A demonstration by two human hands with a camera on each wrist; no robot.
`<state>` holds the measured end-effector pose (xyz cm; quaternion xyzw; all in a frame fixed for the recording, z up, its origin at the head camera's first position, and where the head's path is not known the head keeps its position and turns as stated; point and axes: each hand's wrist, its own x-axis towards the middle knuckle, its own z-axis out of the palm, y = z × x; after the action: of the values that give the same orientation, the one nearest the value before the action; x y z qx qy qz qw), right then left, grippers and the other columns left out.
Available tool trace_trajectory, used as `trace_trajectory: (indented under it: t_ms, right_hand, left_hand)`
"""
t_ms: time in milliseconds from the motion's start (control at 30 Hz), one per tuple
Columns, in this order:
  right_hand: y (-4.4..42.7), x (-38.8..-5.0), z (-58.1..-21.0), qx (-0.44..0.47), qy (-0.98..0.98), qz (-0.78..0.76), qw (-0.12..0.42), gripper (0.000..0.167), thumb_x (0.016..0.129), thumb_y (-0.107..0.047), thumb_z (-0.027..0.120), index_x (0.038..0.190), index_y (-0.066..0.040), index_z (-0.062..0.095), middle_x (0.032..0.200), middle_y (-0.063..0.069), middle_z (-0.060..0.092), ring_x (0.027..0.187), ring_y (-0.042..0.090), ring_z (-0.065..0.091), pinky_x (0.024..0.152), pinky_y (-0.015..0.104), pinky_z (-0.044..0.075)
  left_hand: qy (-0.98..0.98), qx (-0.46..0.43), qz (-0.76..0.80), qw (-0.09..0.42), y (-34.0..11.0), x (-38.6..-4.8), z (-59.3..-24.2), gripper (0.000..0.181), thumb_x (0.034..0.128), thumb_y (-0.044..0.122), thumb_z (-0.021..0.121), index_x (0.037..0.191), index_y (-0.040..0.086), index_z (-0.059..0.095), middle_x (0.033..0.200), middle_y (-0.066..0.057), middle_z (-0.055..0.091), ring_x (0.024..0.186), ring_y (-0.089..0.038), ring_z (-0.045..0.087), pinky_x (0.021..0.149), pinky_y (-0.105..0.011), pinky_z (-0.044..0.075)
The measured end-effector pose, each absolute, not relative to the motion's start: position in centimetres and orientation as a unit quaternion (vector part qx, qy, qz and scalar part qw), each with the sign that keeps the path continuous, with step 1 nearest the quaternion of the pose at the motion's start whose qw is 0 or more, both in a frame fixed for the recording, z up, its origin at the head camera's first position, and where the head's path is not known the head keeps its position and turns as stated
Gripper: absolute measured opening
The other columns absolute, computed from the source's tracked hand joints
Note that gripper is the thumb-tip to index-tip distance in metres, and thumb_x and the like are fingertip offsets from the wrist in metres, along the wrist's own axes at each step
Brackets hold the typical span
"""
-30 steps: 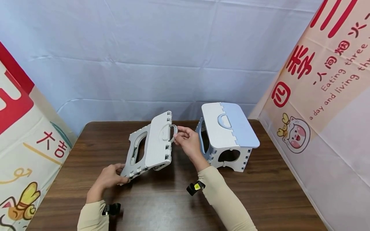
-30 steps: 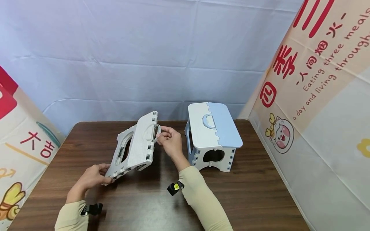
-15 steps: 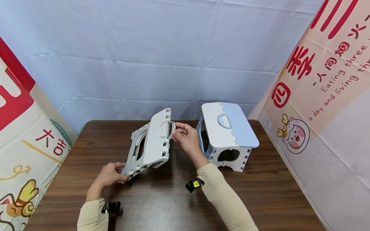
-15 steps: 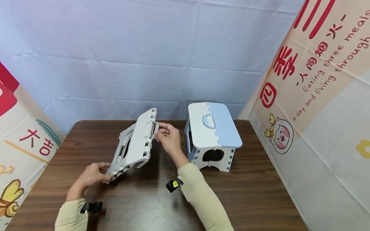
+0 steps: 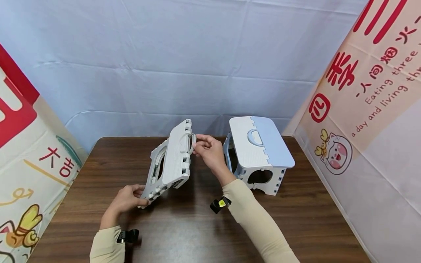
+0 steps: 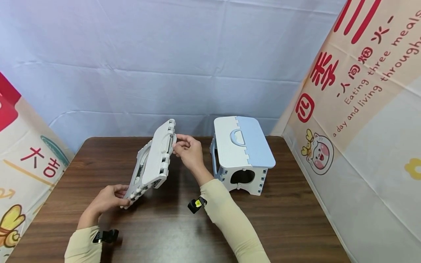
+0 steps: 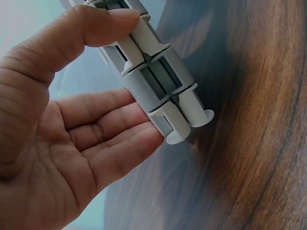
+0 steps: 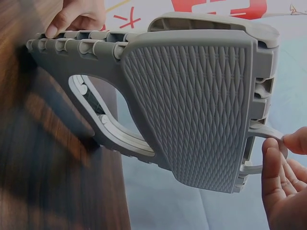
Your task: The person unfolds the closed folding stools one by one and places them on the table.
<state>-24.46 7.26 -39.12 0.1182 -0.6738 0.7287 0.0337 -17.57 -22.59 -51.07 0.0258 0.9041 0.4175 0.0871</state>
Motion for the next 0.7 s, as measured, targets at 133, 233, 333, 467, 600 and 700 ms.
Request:
trace_trajectory:
  t_ms: [133,233,333,467,600,700]
  right_hand:
    - [7.1,-24.6,-38.9,0.125,-0.674,0.727,0.035,0.037,0.085,0.002,0.063,0.121,0.006,0.056,0.085,0.011,0.065,0.068,0.019,0.063,0.063,0.036,0.052]
    - [7.1,-24.6,-38.9,0.124,-0.671,0.729,0.041,0.035,0.085,0.003,0.063,0.12,0.005,0.058,0.084,0.01,0.065,0.067,0.018,0.063,0.062,0.034,0.052]
    - [7.1,-24.7,-39.0,0.124,-0.67,0.73,0.05,0.034,0.084,0.005,0.063,0.118,0.005,0.059,0.082,0.009,0.065,0.064,0.015,0.062,0.062,0.036,0.052]
    - [7.0,-24.9,-39.0,0.131,-0.664,0.734,0.06,0.033,0.084,0.005,0.062,0.117,0.006,0.058,0.08,0.01,0.064,0.062,0.014,0.062,0.058,0.03,0.051]
    - [6.9,-25.1,-38.7,0.131,-0.66,0.737,0.061,0.033,0.084,0.005,0.062,0.117,0.006,0.058,0.081,0.011,0.064,0.061,0.015,0.061,0.057,0.027,0.05]
    - [6.8,-25.1,-38.4,0.126,-0.662,0.736,0.061,0.033,0.085,0.004,0.062,0.118,0.005,0.058,0.082,0.011,0.064,0.062,0.016,0.061,0.058,0.028,0.051]
  left_hand:
    - [0.9,0.028,0.425,0.093,-22.4,-17.7,-51.2,0.064,0.0627,0.017,0.082,0.117,-0.007,0.06,0.092,-0.009,0.065,0.079,-0.016,0.062,0.068,-0.028,0.049]
    - [0.898,0.029,0.428,0.097,-22.2,-17.8,-51.2,0.064,0.0632,0.016,0.081,0.118,-0.008,0.059,0.092,-0.009,0.065,0.08,-0.016,0.062,0.068,-0.029,0.049]
    - [0.899,0.026,0.427,0.096,-22.0,-17.8,-51.2,0.064,0.0629,0.016,0.082,0.118,-0.008,0.059,0.092,-0.008,0.065,0.08,-0.016,0.061,0.068,-0.029,0.049]
    - [0.901,0.032,0.423,0.092,-21.7,-18.1,-51.2,0.063,0.063,0.016,0.081,0.118,-0.007,0.059,0.092,-0.007,0.065,0.079,-0.015,0.061,0.068,-0.029,0.049]
    - [0.896,0.042,0.432,0.093,-21.4,-18.3,-51.2,0.063,0.0641,0.015,0.079,0.119,-0.008,0.058,0.092,-0.008,0.065,0.079,-0.015,0.061,0.068,-0.029,0.049]
    - [0.891,0.044,0.442,0.095,-21.1,-18.4,-51.2,0.063,0.0644,0.014,0.078,0.12,-0.009,0.057,0.091,-0.01,0.065,0.08,-0.016,0.062,0.067,-0.028,0.049]
